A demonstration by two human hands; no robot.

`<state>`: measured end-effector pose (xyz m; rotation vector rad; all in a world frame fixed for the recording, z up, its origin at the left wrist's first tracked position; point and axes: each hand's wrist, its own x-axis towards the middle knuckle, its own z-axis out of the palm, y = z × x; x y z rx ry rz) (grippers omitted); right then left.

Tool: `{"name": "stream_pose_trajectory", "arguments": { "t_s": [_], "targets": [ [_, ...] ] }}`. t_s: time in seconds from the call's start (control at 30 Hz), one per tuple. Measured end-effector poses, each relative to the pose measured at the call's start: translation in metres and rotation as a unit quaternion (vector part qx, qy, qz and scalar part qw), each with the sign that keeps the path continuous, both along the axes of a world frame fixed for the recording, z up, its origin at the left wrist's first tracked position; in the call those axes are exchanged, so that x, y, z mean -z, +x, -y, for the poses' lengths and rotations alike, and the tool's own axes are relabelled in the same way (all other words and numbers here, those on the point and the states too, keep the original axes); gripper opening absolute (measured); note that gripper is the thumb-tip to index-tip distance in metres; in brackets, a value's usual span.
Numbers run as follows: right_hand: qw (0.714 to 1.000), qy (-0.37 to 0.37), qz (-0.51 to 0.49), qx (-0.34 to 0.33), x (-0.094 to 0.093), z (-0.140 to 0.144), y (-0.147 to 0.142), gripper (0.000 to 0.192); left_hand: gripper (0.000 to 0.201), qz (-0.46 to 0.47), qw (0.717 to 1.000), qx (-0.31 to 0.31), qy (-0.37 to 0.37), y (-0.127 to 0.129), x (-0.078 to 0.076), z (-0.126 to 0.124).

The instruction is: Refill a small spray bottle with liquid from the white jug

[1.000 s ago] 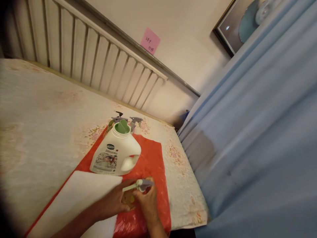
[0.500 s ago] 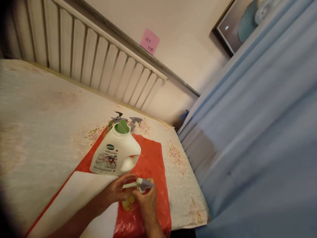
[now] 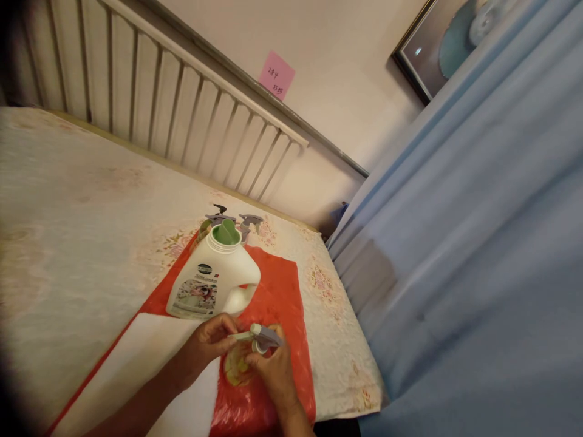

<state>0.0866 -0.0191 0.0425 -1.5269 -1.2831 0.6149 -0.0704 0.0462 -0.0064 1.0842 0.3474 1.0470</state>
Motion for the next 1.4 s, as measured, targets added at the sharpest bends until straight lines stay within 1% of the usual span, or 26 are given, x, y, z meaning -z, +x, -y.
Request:
{"name": "stream_pose_trajectory", "arguments": {
  "t_s": [0.07, 0.17, 0.23, 0.3, 0.43, 0.6, 0.77, 0.8, 0.87, 0.9, 0.93, 0.97, 1.03, 1.1, 1.2, 1.3, 1.4],
  "targets": [
    [0.998, -0.004, -0.028, -0.052, -0.001, 0.002, 0.009, 0.034, 0.011, -0.014, 1.0, -0.018, 0.016, 0.001, 0.002, -0.001],
    [0.989, -0.024, -0.06, -0.134, 0.0, 0.006, 0.024, 0.051, 0.011, -0.024, 0.999, -0.024, 0.03, 0.003, 0.003, -0.001],
    [0.983, -0.049, -0.072, -0.163, 0.001, 0.006, 0.031, 0.051, 0.011, -0.03, 0.999, -0.027, 0.033, 0.003, 0.003, -0.002],
    [0.979, -0.067, -0.091, -0.171, 0.003, 0.005, 0.036, 0.048, 0.012, -0.037, 0.998, -0.033, 0.034, 0.002, 0.002, -0.002],
    [0.977, -0.057, -0.122, -0.168, 0.004, 0.001, 0.033, 0.05, 0.014, -0.055, 0.997, -0.039, 0.024, 0.002, -0.002, -0.002],
    [0.986, -0.034, -0.094, -0.136, 0.005, 0.001, 0.023, 0.048, 0.019, -0.028, 0.999, -0.031, -0.001, 0.002, -0.006, -0.001],
    [0.994, -0.013, -0.065, -0.088, 0.012, 0.005, 0.017, 0.041, 0.018, -0.024, 0.999, -0.02, -0.011, 0.002, -0.003, -0.001],
    [0.995, -0.011, -0.062, -0.082, 0.013, 0.006, 0.016, 0.04, 0.025, -0.03, 0.999, -0.016, -0.016, 0.003, -0.002, 0.0],
    [0.997, -0.011, -0.05, -0.066, 0.013, 0.006, 0.012, 0.038, 0.054, -0.055, 0.998, 0.007, -0.023, 0.005, 0.001, 0.004],
    [0.998, -0.01, -0.04, -0.055, 0.012, 0.006, 0.011, 0.037, 0.067, -0.073, 0.997, 0.03, -0.02, 0.007, 0.002, 0.006],
    [0.999, -0.007, -0.03, -0.042, 0.011, 0.006, 0.009, 0.037, 0.073, -0.089, 0.994, 0.057, -0.011, 0.008, 0.003, 0.008],
    [0.999, -0.005, -0.02, -0.031, 0.009, 0.006, 0.007, 0.036, 0.075, -0.101, 0.991, 0.083, 0.002, 0.01, 0.003, 0.011],
    [1.0, -0.003, -0.003, -0.019, 0.005, 0.007, 0.004, 0.033, 0.071, -0.118, 0.986, 0.111, 0.034, 0.012, 0.003, 0.016],
    [1.0, -0.004, 0.01, -0.006, 0.001, 0.009, 0.001, 0.029, 0.071, -0.128, 0.986, 0.088, 0.065, 0.015, 0.003, 0.02],
    [0.999, -0.009, 0.022, 0.023, -0.001, 0.013, -0.005, 0.024, 0.069, -0.168, 0.98, 0.011, 0.106, 0.019, 0.005, 0.024],
    [0.998, -0.016, 0.022, 0.059, 0.001, 0.016, -0.011, 0.024, 0.061, -0.229, 0.96, -0.058, 0.148, 0.025, 0.012, 0.027],
    [0.996, -0.018, 0.019, 0.084, 0.004, 0.018, -0.014, 0.025, 0.057, -0.261, 0.943, -0.105, 0.176, 0.03, 0.021, 0.029]
  ]
}}
